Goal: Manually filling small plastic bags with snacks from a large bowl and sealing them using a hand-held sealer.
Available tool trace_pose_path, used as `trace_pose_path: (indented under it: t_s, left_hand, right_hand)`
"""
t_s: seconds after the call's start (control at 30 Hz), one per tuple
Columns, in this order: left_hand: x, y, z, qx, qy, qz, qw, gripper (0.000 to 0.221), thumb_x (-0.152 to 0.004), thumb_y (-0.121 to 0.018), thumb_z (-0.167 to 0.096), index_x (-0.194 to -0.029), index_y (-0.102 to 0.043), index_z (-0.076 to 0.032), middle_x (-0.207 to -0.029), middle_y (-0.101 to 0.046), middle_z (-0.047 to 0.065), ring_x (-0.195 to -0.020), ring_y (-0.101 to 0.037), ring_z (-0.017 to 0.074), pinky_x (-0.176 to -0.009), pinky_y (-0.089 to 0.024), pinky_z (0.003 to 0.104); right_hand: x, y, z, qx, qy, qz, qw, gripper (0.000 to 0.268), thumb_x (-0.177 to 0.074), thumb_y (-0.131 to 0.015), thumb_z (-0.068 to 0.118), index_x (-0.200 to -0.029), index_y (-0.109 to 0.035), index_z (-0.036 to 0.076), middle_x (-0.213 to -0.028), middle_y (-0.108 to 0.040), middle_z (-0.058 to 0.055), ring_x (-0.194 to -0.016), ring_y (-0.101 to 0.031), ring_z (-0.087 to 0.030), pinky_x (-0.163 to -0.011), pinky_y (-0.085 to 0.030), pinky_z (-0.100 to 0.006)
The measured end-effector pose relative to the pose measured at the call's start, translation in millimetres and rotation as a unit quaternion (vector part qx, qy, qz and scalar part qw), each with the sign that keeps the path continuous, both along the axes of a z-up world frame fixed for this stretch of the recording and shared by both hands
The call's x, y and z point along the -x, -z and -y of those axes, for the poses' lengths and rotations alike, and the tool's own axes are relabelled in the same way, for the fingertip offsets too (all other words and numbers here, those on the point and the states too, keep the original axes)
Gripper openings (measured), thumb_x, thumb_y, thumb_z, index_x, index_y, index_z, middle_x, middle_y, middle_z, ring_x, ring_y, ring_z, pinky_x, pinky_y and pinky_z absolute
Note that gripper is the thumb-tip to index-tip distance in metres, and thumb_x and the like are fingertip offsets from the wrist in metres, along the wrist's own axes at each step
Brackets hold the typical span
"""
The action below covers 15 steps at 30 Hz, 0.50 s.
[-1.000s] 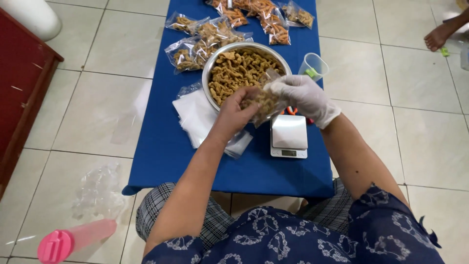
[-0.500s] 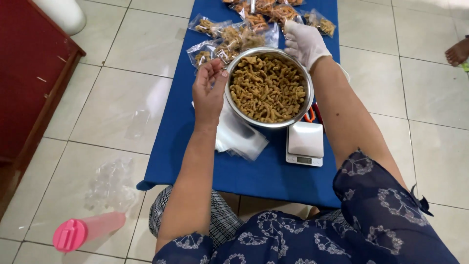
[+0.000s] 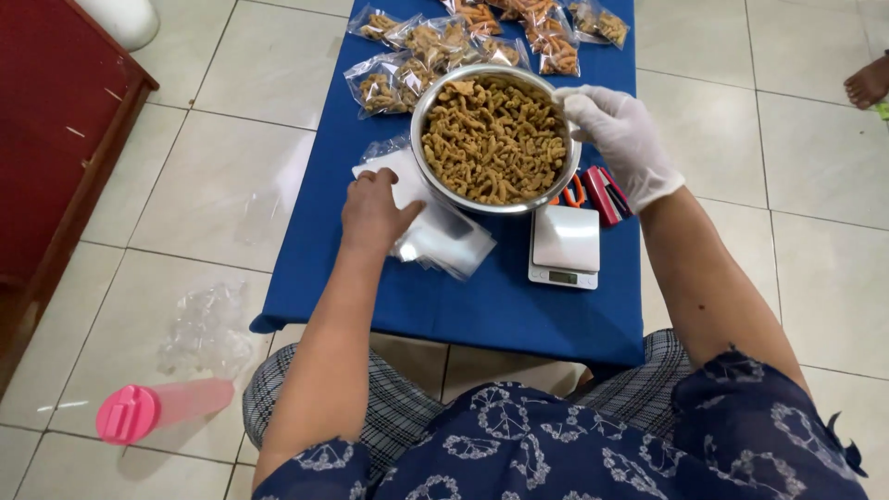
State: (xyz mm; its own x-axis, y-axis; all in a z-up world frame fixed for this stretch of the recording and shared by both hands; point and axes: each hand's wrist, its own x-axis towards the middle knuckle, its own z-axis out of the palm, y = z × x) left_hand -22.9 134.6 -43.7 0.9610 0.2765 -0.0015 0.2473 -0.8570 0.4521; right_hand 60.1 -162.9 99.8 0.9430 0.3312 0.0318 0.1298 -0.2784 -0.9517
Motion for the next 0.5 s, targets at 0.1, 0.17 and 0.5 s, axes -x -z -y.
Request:
trace_pose_path:
  t_s: [0.1, 0.17, 0.5]
  left_hand:
    - [18.2, 12.3, 24.4, -0.067, 0.072, 0.051, 0.994, 0.061, -0.076, -0.086, -0.039, -0.121, -0.063, -0.004, -0.118, -0.063, 0.019, -0.108, -0.060, 0.0358, -0.088, -0.054, 0.043]
    - [34.0, -22.4, 53.3, -0.037, 0.115, -0.001, 0.993, 0.065, -0.078, -0.085, -0.042, -0.125, -0.062, -0.002, -0.125, -0.061, 0.024, -0.119, -0.057, 0.0416, -0.091, -0.055, 0.050]
    - [44.8, 10.7, 91.1, -0.100, 0.208, -0.016, 0.973, 0.043, -0.086, -0.073, -0.028, -0.113, -0.064, 0.003, -0.122, -0.061, 0.034, -0.122, -0.057, 0.0476, -0.097, -0.055, 0.050]
  right_hand:
    - [13.6, 11.4, 13.6, -0.027, 0.000, 0.004, 1.000, 0.031, -0.102, -0.059, 0.027, -0.124, -0.069, 0.006, -0.117, -0.071, -0.007, -0.101, -0.064, -0.014, -0.094, -0.056, -0.026]
    - [13.3, 27.8, 15.4, -0.045, 0.048, -0.012, 0.998, 0.028, -0.100, -0.065, 0.028, -0.122, -0.071, 0.010, -0.113, -0.073, -0.004, -0.099, -0.066, -0.010, -0.089, -0.059, -0.023]
    - [19.8, 44.3, 19.2, -0.050, 0.083, -0.022, 0.995, 0.025, -0.097, -0.073, 0.028, -0.119, -0.074, 0.017, -0.110, -0.075, -0.002, -0.093, -0.070, -0.006, -0.085, -0.062, -0.021]
